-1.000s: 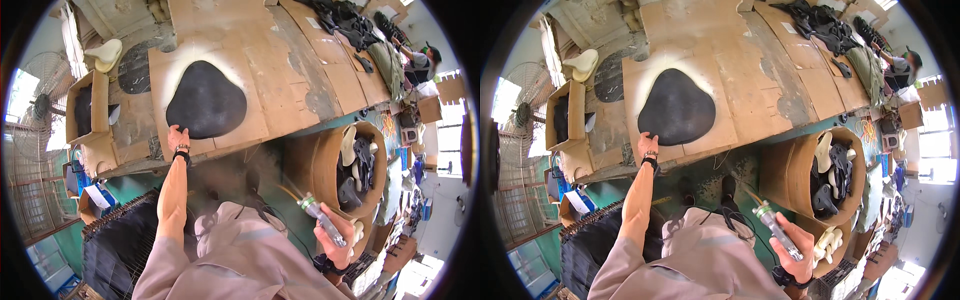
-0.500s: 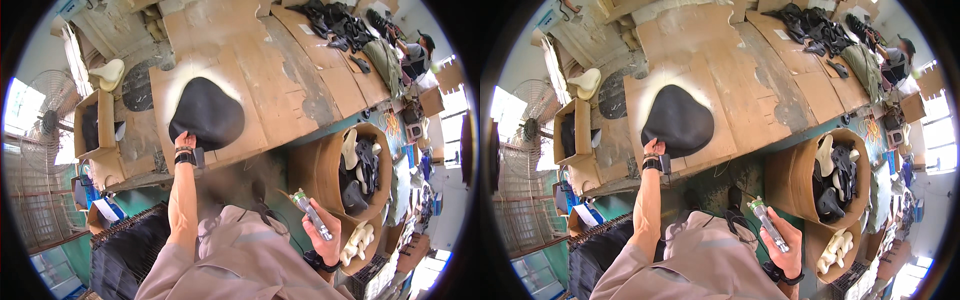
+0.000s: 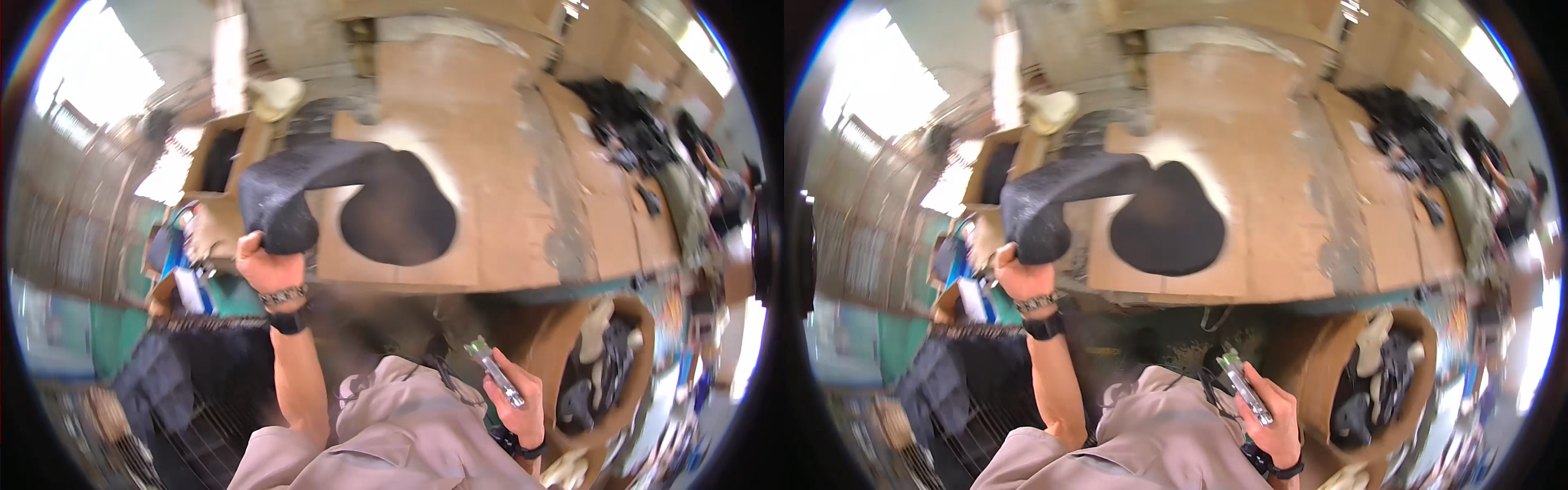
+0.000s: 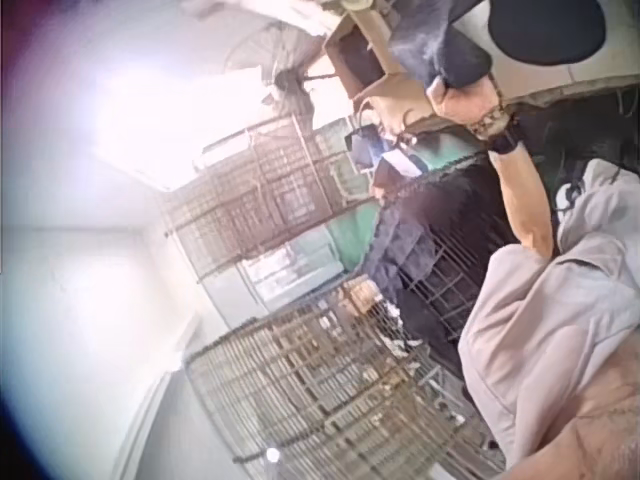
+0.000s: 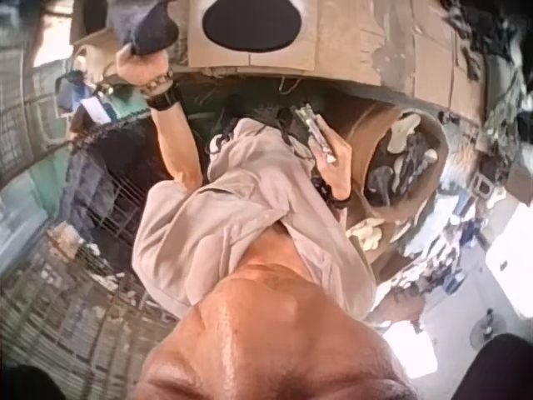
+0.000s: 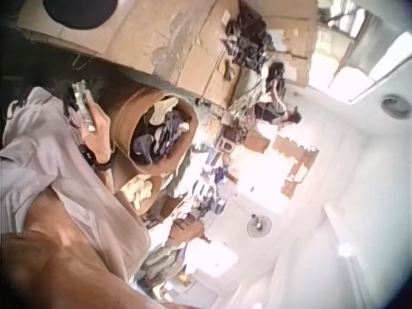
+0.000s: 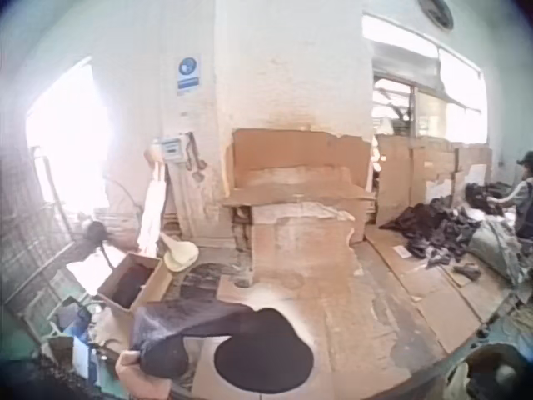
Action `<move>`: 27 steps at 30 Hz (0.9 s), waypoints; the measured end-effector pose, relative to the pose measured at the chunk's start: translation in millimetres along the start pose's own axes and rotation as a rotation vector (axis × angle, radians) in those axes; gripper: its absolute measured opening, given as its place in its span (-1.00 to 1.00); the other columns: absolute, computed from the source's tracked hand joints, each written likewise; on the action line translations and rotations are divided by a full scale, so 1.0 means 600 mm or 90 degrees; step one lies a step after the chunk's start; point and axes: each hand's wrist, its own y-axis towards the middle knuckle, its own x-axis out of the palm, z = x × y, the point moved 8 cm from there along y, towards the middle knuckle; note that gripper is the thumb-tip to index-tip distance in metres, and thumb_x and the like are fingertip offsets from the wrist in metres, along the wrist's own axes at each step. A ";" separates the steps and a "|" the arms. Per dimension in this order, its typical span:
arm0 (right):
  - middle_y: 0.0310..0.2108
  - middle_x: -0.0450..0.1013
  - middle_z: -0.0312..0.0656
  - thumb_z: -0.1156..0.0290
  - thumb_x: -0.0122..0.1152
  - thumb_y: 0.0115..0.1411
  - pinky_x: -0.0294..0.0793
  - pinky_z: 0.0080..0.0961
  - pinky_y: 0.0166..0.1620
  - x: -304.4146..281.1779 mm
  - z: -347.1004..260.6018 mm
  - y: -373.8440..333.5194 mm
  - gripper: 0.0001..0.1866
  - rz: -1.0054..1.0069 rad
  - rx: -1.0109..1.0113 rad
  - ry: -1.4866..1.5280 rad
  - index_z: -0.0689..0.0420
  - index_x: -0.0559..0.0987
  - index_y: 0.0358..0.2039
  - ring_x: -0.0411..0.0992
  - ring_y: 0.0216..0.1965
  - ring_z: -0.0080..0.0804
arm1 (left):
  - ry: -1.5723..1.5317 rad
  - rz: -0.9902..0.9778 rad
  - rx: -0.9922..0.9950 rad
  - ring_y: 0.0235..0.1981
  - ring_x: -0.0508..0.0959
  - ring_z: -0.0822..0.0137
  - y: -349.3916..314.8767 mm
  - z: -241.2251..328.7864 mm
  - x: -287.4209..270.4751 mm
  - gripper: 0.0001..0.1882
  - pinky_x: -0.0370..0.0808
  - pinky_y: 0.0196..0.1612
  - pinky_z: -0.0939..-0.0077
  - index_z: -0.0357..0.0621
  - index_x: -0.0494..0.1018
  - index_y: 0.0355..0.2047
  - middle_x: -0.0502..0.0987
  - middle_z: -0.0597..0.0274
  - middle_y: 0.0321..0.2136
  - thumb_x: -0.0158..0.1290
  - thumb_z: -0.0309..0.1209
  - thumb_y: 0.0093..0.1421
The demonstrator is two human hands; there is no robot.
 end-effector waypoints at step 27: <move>0.12 0.50 -0.01 0.52 0.11 0.24 0.40 -0.38 0.13 0.259 -0.128 -0.057 -0.53 -0.842 -0.274 -0.096 0.21 0.48 0.19 0.46 0.13 -0.19 | 0.361 0.481 1.311 -0.04 0.55 -0.05 -1.365 0.379 0.406 -0.56 0.45 0.10 -0.11 -0.20 0.49 -0.12 0.58 0.04 -0.11 -0.01 -0.53 -0.10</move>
